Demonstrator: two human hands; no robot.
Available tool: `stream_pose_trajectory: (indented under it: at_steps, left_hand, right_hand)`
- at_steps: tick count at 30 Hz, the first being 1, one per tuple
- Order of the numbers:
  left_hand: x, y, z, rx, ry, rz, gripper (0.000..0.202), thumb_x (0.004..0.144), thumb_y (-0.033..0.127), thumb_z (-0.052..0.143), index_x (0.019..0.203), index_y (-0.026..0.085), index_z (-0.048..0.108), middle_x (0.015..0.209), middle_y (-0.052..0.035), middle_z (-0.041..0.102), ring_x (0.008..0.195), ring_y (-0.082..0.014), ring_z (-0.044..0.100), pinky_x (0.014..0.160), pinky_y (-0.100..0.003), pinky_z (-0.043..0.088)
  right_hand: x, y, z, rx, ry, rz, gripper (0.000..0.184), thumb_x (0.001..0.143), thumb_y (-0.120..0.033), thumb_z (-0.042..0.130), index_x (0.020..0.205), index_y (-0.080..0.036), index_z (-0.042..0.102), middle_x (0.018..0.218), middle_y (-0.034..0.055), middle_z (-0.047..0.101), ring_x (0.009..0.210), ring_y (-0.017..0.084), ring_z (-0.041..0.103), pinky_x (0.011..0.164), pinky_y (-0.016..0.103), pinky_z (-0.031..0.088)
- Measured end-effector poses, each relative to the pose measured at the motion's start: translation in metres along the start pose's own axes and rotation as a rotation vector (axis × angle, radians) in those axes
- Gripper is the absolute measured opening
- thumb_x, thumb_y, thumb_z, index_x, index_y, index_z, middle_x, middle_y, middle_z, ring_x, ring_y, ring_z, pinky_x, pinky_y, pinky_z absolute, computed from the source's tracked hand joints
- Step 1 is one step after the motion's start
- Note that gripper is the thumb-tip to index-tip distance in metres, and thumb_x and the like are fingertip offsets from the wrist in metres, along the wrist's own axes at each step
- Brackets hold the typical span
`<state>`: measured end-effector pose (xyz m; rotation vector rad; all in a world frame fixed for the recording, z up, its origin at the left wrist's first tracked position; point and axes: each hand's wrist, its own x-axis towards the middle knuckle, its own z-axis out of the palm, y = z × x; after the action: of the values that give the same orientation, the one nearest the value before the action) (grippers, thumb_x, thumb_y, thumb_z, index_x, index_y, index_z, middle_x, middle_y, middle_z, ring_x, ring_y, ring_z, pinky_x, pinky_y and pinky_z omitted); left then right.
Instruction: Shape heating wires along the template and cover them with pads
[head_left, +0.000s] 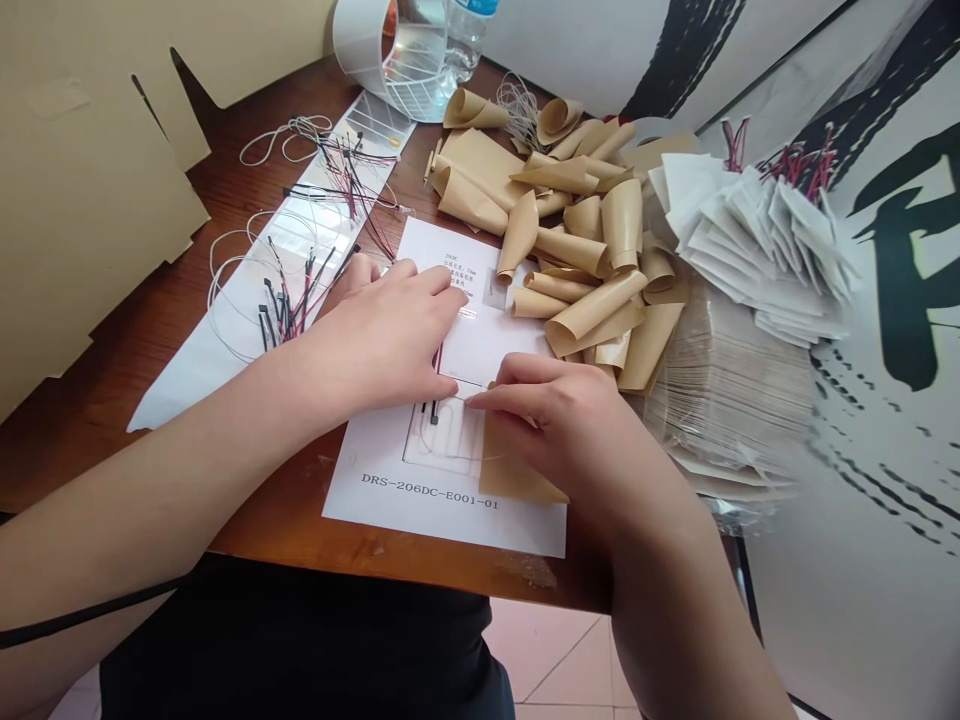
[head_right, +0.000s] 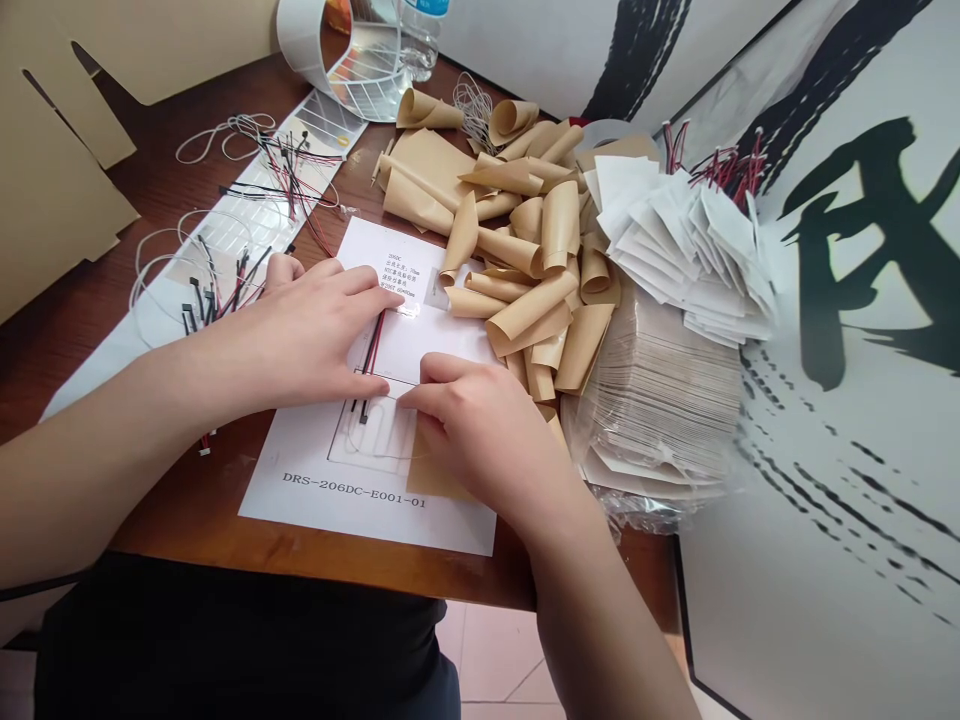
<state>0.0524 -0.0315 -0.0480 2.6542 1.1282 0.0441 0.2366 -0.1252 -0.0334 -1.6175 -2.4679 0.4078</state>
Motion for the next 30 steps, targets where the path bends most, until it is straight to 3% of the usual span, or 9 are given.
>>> stream_pose_trajectory:
  at_steps: [6, 19, 30]
  left_hand:
    - [-0.0001, -0.0006, -0.0013, 0.001, -0.024, -0.002, 0.067, 0.080, 0.055, 0.064, 0.140, 0.026, 0.057, 0.129, -0.0094, 0.062, 0.123, -0.0381, 0.051, 0.109, -0.057, 0.029]
    - [-0.0021, 0.0027, -0.0044, 0.005, -0.042, -0.010, 0.061, 0.087, 0.056, 0.052, 0.139, 0.024, 0.057, 0.129, -0.0118, 0.062, 0.120, -0.0375, 0.053, 0.105, -0.057, 0.033]
    - [-0.0019, 0.0083, 0.0007, 0.014, 0.027, -0.018, 0.066, 0.081, 0.057, 0.064, 0.136, 0.020, 0.060, 0.127, -0.0125, 0.062, 0.121, -0.0400, 0.051, 0.106, -0.058, 0.030]
  right_hand:
    - [-0.0003, -0.0001, 0.0009, -0.042, 0.006, -0.010, 0.032, 0.090, -0.007, 0.056, 0.080, -0.022, 0.082, 0.075, 0.0032, 0.065, 0.065, 0.013, 0.058, 0.059, 0.028, 0.037]
    - [-0.0020, 0.0004, 0.0039, -0.034, 0.015, 0.001, 0.032, 0.092, -0.014, 0.053, 0.085, -0.023, 0.083, 0.073, 0.0039, 0.063, 0.062, 0.013, 0.053, 0.058, 0.029, 0.034]
    - [-0.0029, -0.0018, -0.0054, 0.014, 0.044, 0.023, 0.030, 0.091, -0.007, 0.054, 0.089, -0.018, 0.082, 0.075, 0.0033, 0.063, 0.063, 0.013, 0.054, 0.059, 0.028, 0.037]
